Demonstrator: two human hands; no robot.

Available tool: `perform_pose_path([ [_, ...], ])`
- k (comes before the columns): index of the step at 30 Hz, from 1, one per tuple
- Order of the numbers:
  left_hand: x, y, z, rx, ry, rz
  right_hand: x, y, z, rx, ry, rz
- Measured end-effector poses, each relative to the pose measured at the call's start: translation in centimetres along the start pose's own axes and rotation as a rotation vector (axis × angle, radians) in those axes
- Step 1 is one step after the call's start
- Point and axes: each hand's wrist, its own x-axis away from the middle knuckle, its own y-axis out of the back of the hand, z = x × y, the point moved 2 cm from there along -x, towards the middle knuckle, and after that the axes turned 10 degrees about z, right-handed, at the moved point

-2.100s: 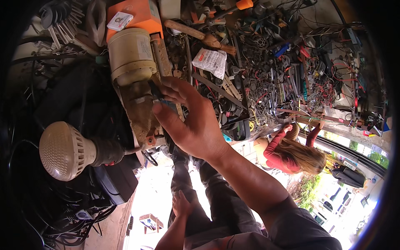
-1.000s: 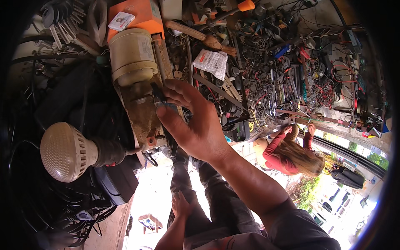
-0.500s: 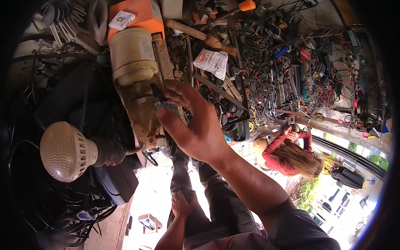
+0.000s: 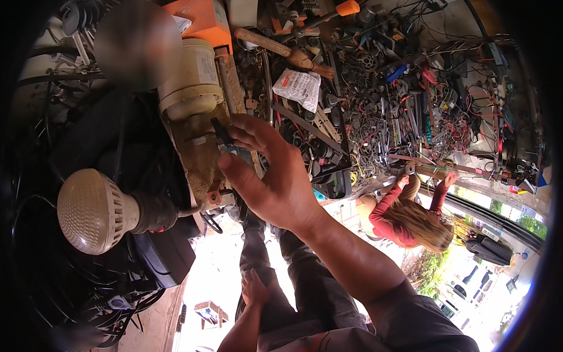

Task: The person holds a small metal tool against a rotating bench grinder wheel, repeatedly adjusting its angle and position to sharpen the edge. The tool is moved back and forth across the wheel surface while the person maintains steady hand pressure.

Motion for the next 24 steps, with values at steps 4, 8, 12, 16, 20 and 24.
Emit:
perform_pose_path([
  [4, -0.1, -0.2, 0.2, -0.003, -0.004, 0.002, -0.1, -0.2, 0.1, -0.006, 0.000, 0.017],
  [8, -0.1, -0.1, 0.2, -0.008, -0.010, 0.012, 0.0, -0.1, 0.2, 0.002, -0.012, 0.023],
  [12, -0.1, 0.2, 0.3, -0.012, -0.003, 0.021, 0.5, 0.0, -0.4, 0.001, -0.018, -0.052],
  [16, -0.8, 1.3, 1.1, 0.128, -0.191, -0.272, 4.1, -1.4, -2.1, 0.246, -0.132, -0.170],
  [20, 2.6, 11.0, -6.2, 0.784, -0.503, -0.460, 8.2, -3.8, -3.0, 0.461, -0.183, -0.105],
  [24, 5.1, 20.8, -12.6, 0.634, -0.715, -0.712, 7.3, -6.6, -3.1, 0.643, -0.153, -0.242],
])
